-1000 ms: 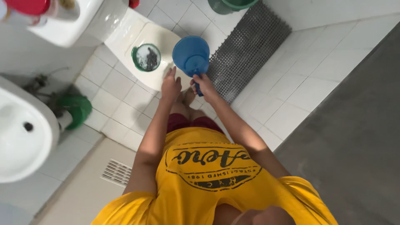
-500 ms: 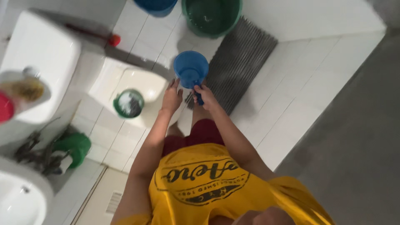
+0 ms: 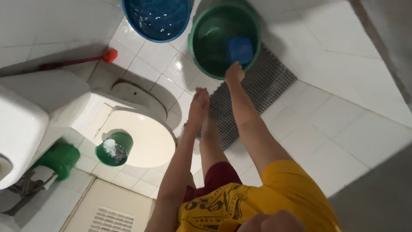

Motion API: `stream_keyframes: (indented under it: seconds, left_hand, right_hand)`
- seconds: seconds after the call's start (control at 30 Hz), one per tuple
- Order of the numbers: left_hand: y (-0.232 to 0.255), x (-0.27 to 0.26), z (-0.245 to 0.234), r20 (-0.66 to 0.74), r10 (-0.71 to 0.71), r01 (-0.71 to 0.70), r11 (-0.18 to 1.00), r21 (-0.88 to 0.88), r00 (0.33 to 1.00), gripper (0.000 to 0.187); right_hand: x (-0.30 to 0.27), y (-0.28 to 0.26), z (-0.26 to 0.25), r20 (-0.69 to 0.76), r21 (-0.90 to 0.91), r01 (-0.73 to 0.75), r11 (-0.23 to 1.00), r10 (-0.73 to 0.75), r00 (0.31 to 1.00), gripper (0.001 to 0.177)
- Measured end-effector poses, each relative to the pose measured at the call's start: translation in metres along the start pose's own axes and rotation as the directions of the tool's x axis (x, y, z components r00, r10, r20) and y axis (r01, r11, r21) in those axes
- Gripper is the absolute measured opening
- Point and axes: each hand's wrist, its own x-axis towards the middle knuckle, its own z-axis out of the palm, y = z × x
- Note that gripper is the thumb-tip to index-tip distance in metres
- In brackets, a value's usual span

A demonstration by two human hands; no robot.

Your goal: The person scrubs the toilet bowl and tank with a steel wool pad, then cleans the sink basin and faucet. They rinse the pad and a blue scoop under running water, then pour water from the scoop into the toilet bowl.

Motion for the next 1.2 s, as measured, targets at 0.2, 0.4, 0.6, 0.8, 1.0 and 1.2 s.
stream_keyframes:
  seconds: [0.2, 0.4, 0.6, 0.8, 1.0, 1.2]
  left_hand:
    - [-0.010, 0.011, -0.003, 0.017, -0.281, 0.282, 0.956, -0.085, 0.960, 0.052]
    - [-0.025, 0.006, -0.004, 0.030, -0.372, 0.372, 0.921, -0.114, 0.928, 0.050]
    - [-0.033, -0.015, 0.006, -0.059, -0.223, 0.220, 0.974, -0.057, 0.973, 0.048]
    - [-0.020, -0.045, 0.011, -0.075, -0.346, 0.269, 0.832, -0.485, 0.935, 0.060]
    - [-0.013, -0.103, -0.024, -0.105, -0.453, 0.084, 0.379, -0.922, 0.885, 0.075]
    - [-0.053, -0.247, -0.093, -0.299, -0.576, -0.031, 0.428, -0.903, 0.761, 0.063]
  right_hand:
    - [0.040, -0.027, 0.053, 0.023, -0.084, 0.058, 0.995, -0.056, 0.998, 0.056]
    - [0.051, 0.000, 0.061, -0.132, 0.418, 0.318, 0.851, -0.289, 0.948, 0.055]
    - [0.004, 0.034, 0.037, -0.077, 0.576, 0.275, 0.770, -0.284, 0.956, 0.037]
    - [-0.118, 0.071, -0.024, -0.281, 0.496, 0.541, 0.680, -0.463, 0.840, 0.025]
    - [-0.277, 0.076, -0.064, -0.313, 0.241, 0.747, 0.619, -0.679, 0.664, 0.024]
    - [-0.461, 0.040, -0.043, -0.161, 0.295, 0.774, 0.560, -0.770, 0.618, 0.028]
